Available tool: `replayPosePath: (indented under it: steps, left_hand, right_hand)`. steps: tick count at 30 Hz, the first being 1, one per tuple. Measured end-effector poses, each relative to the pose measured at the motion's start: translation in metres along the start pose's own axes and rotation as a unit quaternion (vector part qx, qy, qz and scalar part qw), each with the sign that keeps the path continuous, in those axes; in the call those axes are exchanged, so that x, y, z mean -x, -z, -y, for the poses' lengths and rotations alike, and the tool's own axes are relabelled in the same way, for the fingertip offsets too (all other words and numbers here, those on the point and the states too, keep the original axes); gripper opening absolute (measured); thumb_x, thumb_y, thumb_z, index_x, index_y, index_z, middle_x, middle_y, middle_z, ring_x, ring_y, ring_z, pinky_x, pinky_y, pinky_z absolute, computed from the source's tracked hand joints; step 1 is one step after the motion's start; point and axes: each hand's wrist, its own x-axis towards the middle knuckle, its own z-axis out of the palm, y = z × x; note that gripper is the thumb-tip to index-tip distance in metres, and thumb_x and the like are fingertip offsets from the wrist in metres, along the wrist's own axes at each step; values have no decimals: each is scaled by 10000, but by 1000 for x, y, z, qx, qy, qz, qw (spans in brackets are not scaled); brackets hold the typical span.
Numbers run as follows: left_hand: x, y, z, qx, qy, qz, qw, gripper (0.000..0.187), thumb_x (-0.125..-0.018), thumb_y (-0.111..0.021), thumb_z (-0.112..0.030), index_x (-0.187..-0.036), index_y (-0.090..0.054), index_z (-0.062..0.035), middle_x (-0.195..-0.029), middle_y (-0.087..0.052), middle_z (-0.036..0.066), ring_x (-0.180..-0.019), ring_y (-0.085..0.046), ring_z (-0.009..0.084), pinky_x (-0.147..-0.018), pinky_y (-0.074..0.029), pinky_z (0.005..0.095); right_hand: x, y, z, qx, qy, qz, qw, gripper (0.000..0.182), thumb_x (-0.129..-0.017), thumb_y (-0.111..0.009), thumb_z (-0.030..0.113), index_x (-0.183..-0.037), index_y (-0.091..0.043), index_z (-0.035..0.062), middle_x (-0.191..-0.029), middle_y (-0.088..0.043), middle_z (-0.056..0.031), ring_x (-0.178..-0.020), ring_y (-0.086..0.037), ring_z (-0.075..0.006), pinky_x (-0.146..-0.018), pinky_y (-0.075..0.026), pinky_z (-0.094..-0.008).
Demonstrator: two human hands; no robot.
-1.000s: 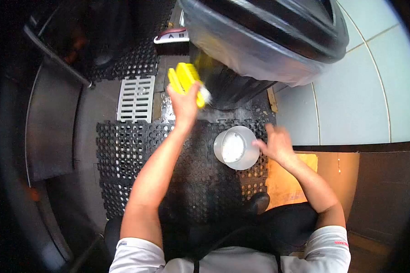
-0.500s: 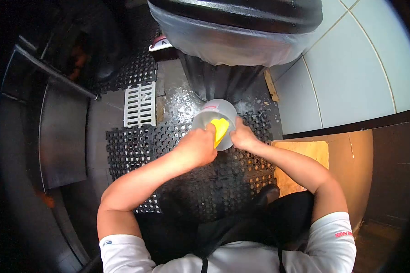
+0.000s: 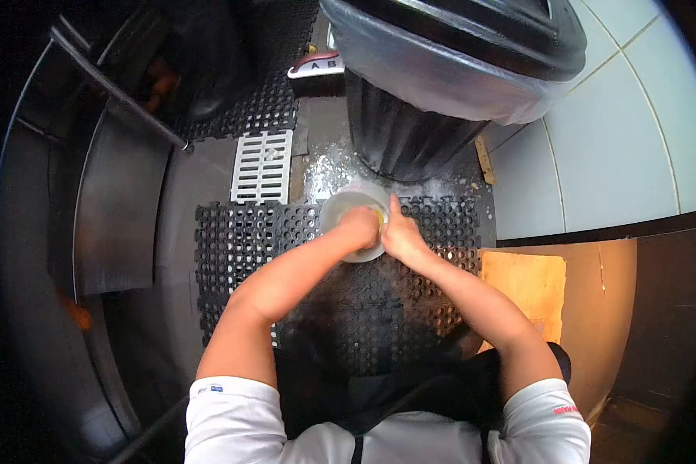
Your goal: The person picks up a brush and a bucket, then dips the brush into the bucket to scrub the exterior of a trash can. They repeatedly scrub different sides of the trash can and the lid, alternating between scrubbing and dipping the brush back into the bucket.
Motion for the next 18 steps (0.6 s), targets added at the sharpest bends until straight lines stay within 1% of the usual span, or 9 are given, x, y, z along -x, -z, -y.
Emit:
replayPosePath:
  steps: [3,5,7,9,10,11,13,15,18]
  left_hand:
    - [-16,-24,2,109,110,-154,976,334,-713,-731,-142,-1007,-703,15,-1057,-699,211,-1008,-684,337,-858,-550,430]
    - [-14,-15,8,82,48,-67,993,494,-698,-769,-272,-1064,-672,45,-1068,-692,228,-1017,-676,338,-866,-545,416]
    - [1,14,3,88,25,23,996,577,-676,-791,-343,-1079,-660,50,-1061,-692,232,-1014,-674,344,-861,-546,403]
    - [21,30,9,131,-7,18,991,658,-639,-821,-394,-1093,-651,50,-1039,-696,227,-971,-681,326,-837,-544,379]
    - [36,44,15,155,-27,28,987,639,-648,-820,-381,-1092,-652,47,-1028,-702,210,-947,-687,305,-827,-543,371]
    - [54,62,21,179,-48,37,982,621,-657,-819,-368,-1090,-653,45,-1016,-709,194,-924,-692,285,-816,-543,364]
    - [84,87,40,410,-112,110,898,556,-704,-818,-290,-1109,-635,44,-991,-710,127,-861,-676,195,-773,-534,316]
    - [95,106,53,563,-100,152,806,534,-766,-812,-173,-1212,-582,8,-1040,-692,82,-892,-657,143,-803,-525,275]
    - [78,96,42,616,-166,-154,755,504,-820,-768,-139,-1246,-550,19,-1097,-671,72,-951,-653,141,-844,-536,300]
  right_hand:
    - [0,5,1,12,18,-19,1000,689,-889,-492,127,-1503,-195,27,-976,-636,-361,-976,-628,-492,-896,-480,-525]
    - [1,7,1,27,42,-8,999,668,-887,-498,130,-1490,-230,26,-963,-636,-363,-972,-624,-501,-901,-476,-528]
    - [3,14,-2,22,4,21,1000,596,-891,-496,119,-1455,-319,48,-871,-670,-281,-753,-682,-386,-694,-542,-477]
    - [9,39,12,-51,-90,97,990,575,-888,-505,115,-1440,-354,63,-792,-678,-220,-604,-680,-299,-552,-549,-424]
    - [10,43,4,-57,-68,85,992,390,-908,-507,159,-1281,-484,50,-645,-617,-93,-443,-564,-144,-384,-440,-301]
    - [7,48,-6,-53,-81,115,989,364,-909,-486,161,-1247,-489,27,-638,-612,-101,-453,-581,-163,-386,-455,-328]
    - [-7,55,-36,-82,-77,220,969,452,-908,-491,166,-1337,-439,35,-647,-624,-115,-428,-579,-166,-381,-478,-334]
    - [0,56,-50,-78,-126,210,966,530,-923,-515,254,-1394,-401,39,-758,-662,-171,-561,-652,-230,-515,-541,-374]
    - [20,69,-61,104,-69,115,985,672,-933,-544,387,-1468,-326,45,-979,-668,-261,-851,-685,-340,-783,-547,-431]
